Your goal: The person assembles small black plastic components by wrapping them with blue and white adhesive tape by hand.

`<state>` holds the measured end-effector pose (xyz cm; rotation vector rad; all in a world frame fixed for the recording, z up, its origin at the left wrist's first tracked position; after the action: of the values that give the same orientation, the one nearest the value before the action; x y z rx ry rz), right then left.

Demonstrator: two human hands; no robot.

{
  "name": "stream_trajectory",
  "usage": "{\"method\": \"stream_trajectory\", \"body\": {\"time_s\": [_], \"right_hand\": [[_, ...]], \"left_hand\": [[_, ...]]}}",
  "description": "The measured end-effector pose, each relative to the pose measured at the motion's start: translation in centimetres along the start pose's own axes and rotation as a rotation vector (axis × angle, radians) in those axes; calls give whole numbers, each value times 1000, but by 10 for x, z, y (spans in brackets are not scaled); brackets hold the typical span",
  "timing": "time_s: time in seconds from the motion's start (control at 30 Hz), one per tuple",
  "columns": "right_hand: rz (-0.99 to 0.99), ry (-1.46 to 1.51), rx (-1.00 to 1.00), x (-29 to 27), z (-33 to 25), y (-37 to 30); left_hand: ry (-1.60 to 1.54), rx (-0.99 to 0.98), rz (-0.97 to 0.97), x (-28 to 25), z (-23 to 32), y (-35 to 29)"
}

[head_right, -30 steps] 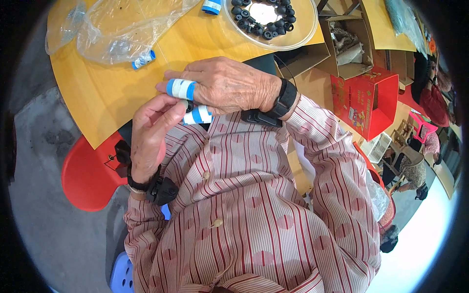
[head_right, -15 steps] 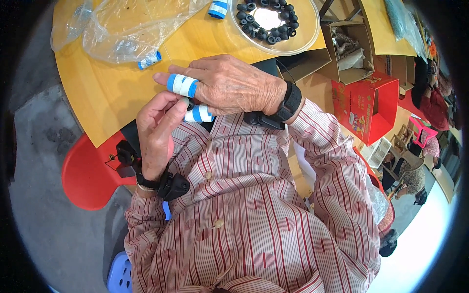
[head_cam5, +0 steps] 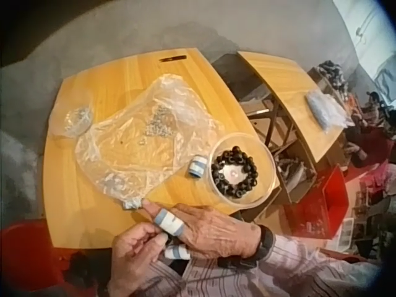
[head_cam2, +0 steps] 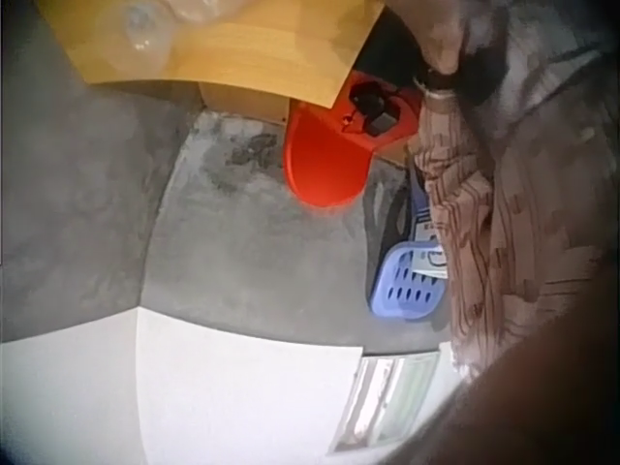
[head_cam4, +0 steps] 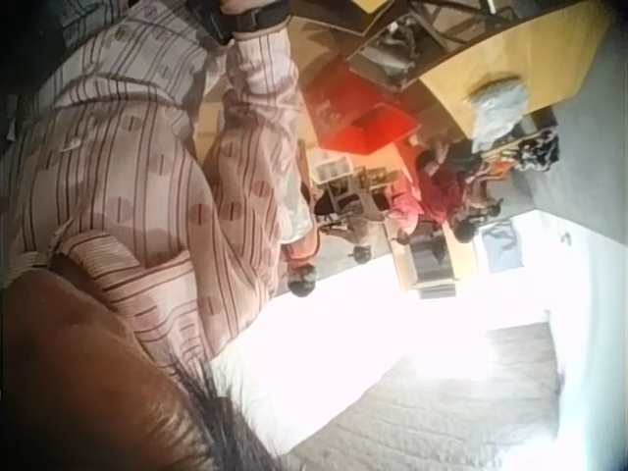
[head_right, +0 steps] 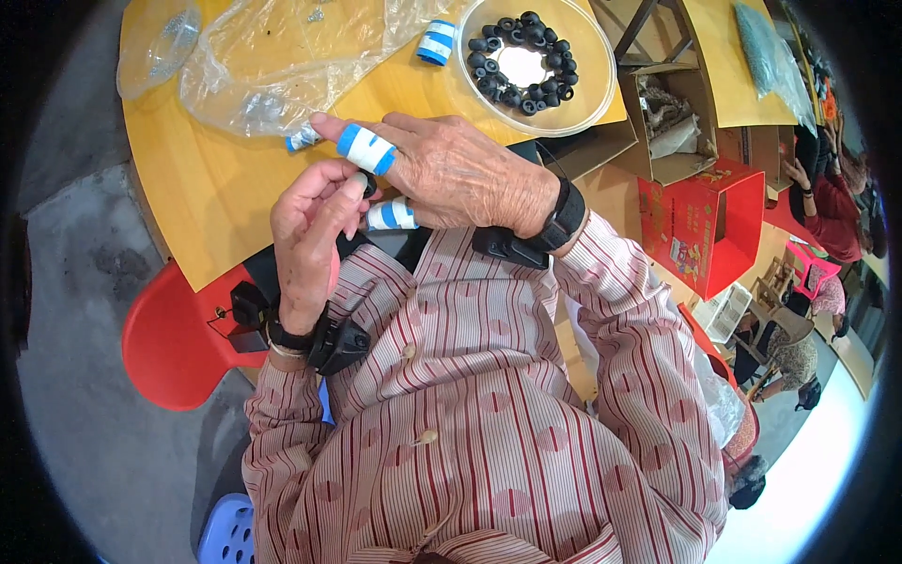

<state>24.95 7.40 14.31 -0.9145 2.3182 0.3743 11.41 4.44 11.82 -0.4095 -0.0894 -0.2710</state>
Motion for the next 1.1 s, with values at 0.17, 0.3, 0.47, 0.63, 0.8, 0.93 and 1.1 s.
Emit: {"method": "stream_trajectory", "body": {"time_s": [0.17, 0.3, 0.47, 0.63, 0.8, 0.93, 1.1], "right_hand": [[113, -334, -60, 0, 2, 1], [158, -306, -34, -4, -1, 1], [111, -270, 224, -8, 5, 0], [384, 326, 298, -31, 22, -13], [386, 623, 185, -21, 15, -7], [289, 479, 109, -22, 12, -6], [324, 560, 180, -17, 13, -7]], "left_hand": [[8, 56, 24, 1, -1, 6], [-41, 62, 92, 5, 0, 11], [34, 82, 107, 4, 2, 13], [-6, 70, 112, -1, 4, 15], [9, 92, 65, 1, 6, 11], [-30, 75, 32, 6, 12, 11], [-24, 52, -40, 1, 5, 13]]}}
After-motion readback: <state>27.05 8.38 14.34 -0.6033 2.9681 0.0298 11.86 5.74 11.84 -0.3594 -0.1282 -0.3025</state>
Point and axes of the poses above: each hand's wrist, its own y-axis towards the middle knuckle, its own x-axis out of the palm, z = x × y, the point moved 5 cm from there along y, towards the middle knuckle, and after that the axes turned 9 degrees about y, right-handed, at the moved point
